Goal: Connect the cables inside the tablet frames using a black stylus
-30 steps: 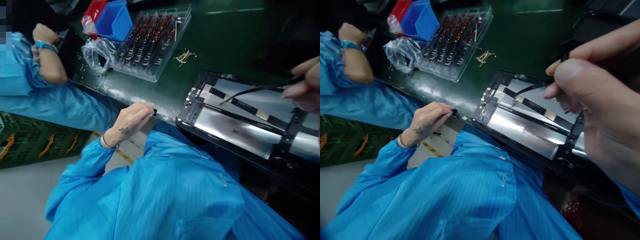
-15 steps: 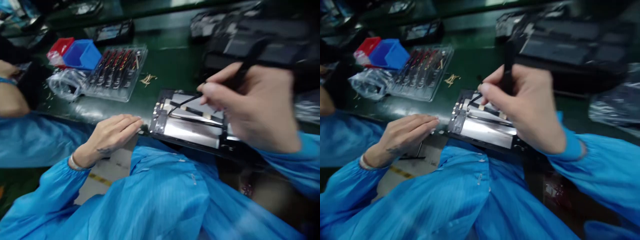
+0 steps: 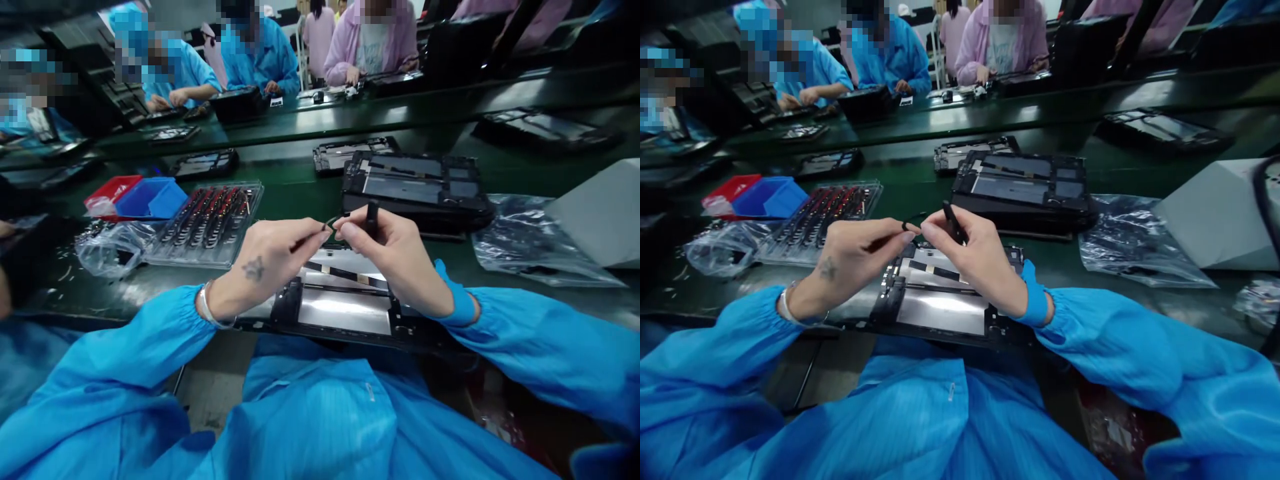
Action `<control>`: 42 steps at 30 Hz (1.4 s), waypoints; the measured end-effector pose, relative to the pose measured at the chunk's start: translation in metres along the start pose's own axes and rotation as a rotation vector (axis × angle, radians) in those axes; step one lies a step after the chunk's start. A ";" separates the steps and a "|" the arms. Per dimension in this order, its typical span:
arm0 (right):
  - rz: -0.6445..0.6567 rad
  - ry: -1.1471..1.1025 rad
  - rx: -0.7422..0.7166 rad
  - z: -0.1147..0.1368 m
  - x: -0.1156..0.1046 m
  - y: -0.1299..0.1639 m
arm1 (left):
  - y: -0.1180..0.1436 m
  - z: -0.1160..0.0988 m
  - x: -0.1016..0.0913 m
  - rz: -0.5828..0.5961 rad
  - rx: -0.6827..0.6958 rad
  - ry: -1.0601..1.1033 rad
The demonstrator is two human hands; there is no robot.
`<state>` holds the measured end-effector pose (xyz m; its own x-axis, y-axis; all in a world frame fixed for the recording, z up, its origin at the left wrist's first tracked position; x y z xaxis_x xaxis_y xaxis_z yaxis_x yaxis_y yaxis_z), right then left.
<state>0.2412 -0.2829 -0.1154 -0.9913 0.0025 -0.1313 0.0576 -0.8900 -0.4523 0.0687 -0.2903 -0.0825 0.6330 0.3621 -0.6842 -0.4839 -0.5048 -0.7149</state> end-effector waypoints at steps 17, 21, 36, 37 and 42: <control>0.082 0.239 -0.188 -0.010 -0.002 0.004 | 0.023 0.018 0.013 0.127 -0.507 0.516; 0.131 0.397 -0.214 -0.007 -0.023 -0.002 | 0.032 0.039 0.014 0.268 -0.526 0.403; 0.501 0.869 0.241 -0.044 -0.069 -0.009 | 0.010 0.064 0.056 0.414 -0.153 0.348; 0.509 0.873 0.245 -0.046 -0.070 -0.010 | 0.010 0.062 0.061 0.441 -0.096 0.360; 0.522 0.903 0.248 -0.050 -0.069 -0.011 | 0.015 0.060 0.079 0.560 0.011 0.438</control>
Point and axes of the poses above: each hand's wrist, its own y-axis away from the middle knuckle, its own x-axis out of the palm, z = x × y, the point moved 4 cm from there along -y, towards the middle knuckle, and after that the axes turned 6 degrees about -z, right-handed, at the moved point
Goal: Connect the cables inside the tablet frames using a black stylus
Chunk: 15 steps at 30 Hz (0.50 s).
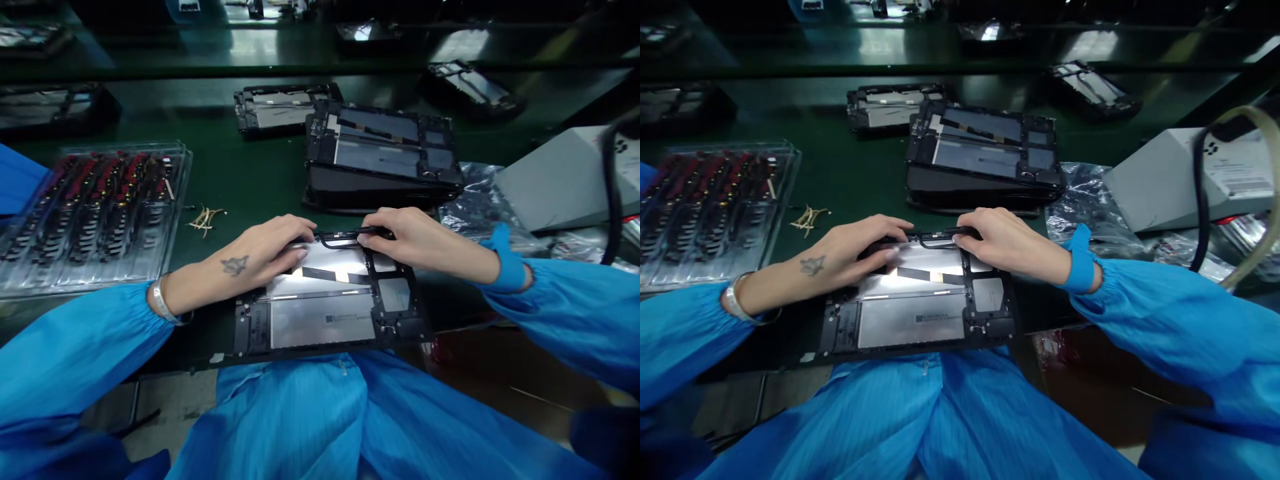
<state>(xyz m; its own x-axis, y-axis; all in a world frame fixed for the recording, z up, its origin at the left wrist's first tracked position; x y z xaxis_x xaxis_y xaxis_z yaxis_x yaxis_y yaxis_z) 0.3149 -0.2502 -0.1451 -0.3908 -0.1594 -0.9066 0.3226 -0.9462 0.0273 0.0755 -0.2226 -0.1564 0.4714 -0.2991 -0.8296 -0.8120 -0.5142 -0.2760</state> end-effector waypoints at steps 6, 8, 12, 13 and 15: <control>0.032 0.024 0.053 0.004 -0.001 -0.001 | 0.001 0.003 0.009 0.087 -0.001 -0.011; 0.043 0.032 0.067 0.005 -0.002 -0.002 | 0.001 0.003 0.010 0.089 0.035 -0.047; 0.061 0.048 0.063 0.006 -0.002 -0.003 | 0.002 0.001 0.012 0.088 0.095 -0.127; 0.063 0.050 0.059 0.006 -0.002 -0.003 | 0.003 0.001 0.012 0.084 0.107 -0.145; 0.064 0.051 0.052 0.005 -0.001 -0.004 | 0.003 -0.001 0.012 0.076 0.127 -0.172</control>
Point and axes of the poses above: each hand's wrist, its own y-axis away from the middle knuckle, its own x-axis out of the palm, z = x × y, the point moved 4 cm from there along -y, towards the middle knuckle, and after that the axes turned 6 degrees about -z, right-handed, at the moved point
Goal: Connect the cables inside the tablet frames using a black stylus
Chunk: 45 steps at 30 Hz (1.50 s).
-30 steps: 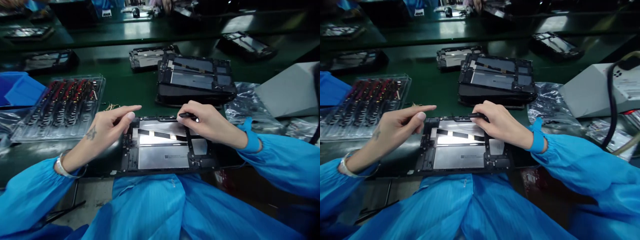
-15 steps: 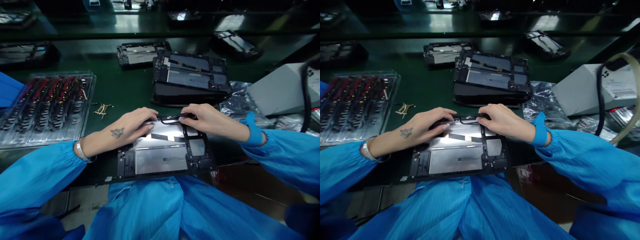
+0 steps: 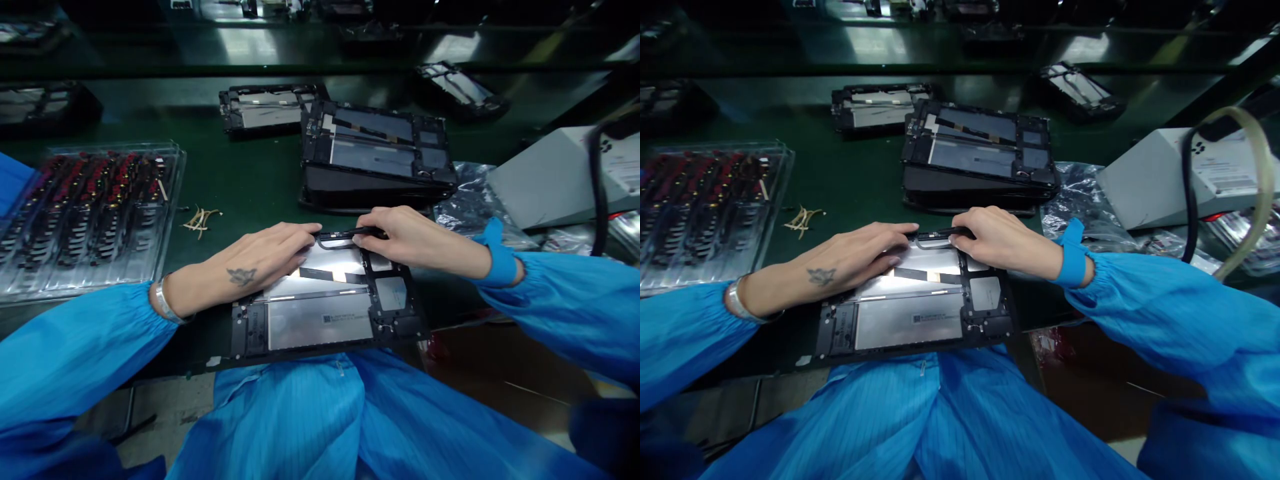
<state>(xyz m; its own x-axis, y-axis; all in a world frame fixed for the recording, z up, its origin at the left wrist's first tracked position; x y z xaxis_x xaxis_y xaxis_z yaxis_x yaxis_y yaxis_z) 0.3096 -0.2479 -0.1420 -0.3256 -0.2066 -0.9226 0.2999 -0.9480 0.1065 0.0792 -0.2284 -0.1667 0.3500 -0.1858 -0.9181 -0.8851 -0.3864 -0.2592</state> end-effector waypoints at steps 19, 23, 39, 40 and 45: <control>-0.023 -0.033 -0.021 -0.002 0.001 -0.002 | -0.009 -0.011 -0.006 0.097 0.092 -0.210; -0.023 -0.063 -0.023 -0.004 0.001 -0.002 | -0.011 -0.011 -0.005 0.099 0.149 -0.282; -0.021 -0.222 -0.008 0.004 -0.006 -0.001 | -0.009 -0.015 -0.003 -0.021 0.429 -0.575; -0.028 -0.225 -0.009 0.006 -0.009 0.000 | -0.009 -0.015 -0.003 -0.030 0.442 -0.587; -0.091 -0.193 0.004 0.006 -0.015 0.005 | -0.006 -0.015 -0.006 -0.065 0.460 -0.560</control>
Point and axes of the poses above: each hand's wrist, its own y-axis away from the middle knuckle, its own x-axis out of the palm, z = x × y, the point moved 4 cm from there along -y, towards the middle knuckle, and after that the axes turned 6 degrees about -z, right-handed, at the moved point
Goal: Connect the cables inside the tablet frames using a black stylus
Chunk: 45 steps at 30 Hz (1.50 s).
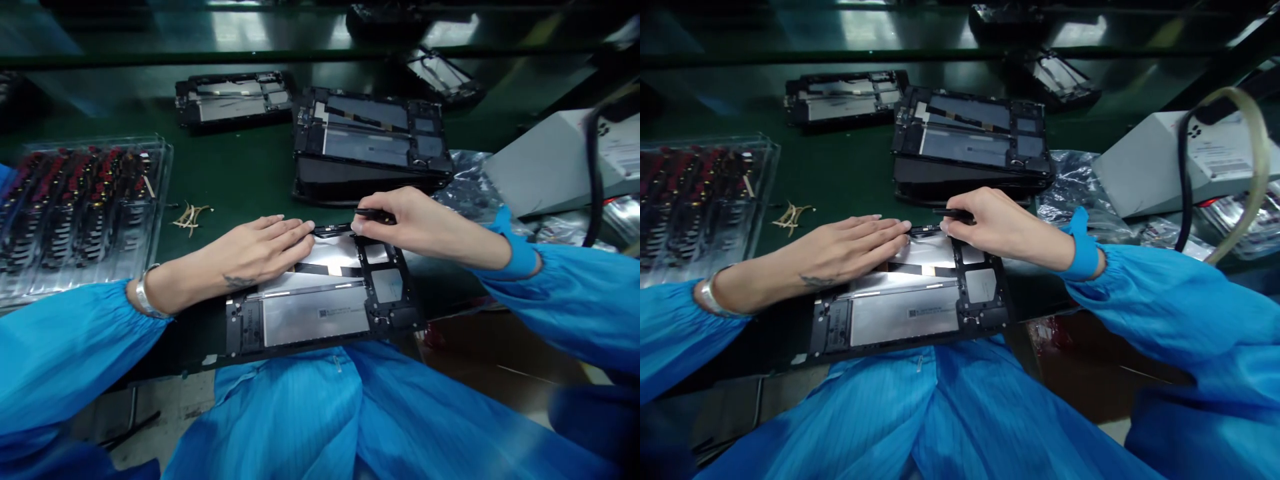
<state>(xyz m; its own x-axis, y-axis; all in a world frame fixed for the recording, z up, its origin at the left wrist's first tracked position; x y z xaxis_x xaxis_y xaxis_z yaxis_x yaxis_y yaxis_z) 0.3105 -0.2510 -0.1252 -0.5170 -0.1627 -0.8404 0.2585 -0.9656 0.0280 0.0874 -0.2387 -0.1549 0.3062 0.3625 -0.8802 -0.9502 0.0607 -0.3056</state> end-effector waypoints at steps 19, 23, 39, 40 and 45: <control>0.017 0.244 0.054 -0.006 0.014 0.005 | 0.005 0.004 0.004 0.033 -0.068 0.103; 0.024 0.241 0.054 -0.006 0.015 0.005 | 0.004 0.002 0.003 0.015 -0.046 0.072; 0.018 0.291 0.036 -0.008 0.019 0.002 | -0.007 -0.005 -0.001 0.007 0.028 -0.053; 0.014 0.290 0.024 -0.009 0.019 0.001 | -0.011 -0.006 -0.002 0.016 0.029 -0.077; -0.379 0.145 -0.103 0.005 0.007 0.026 | -0.038 -0.011 0.000 0.104 -0.024 -0.150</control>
<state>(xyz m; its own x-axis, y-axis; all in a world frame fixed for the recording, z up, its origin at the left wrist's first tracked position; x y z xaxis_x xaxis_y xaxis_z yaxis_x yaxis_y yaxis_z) 0.3091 -0.2780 -0.1278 -0.4726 0.2378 -0.8486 0.1562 -0.9250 -0.3462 0.1241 -0.2517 -0.1473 0.1925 0.5005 -0.8441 -0.9741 -0.0063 -0.2258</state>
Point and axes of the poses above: each hand's wrist, its own y-axis away from the middle knuckle, its own x-axis out of the palm, z = x × y, the point moved 4 cm from there along -y, towards the middle knuckle, and after that the axes turned 6 degrees about -z, right-handed, at the moved point
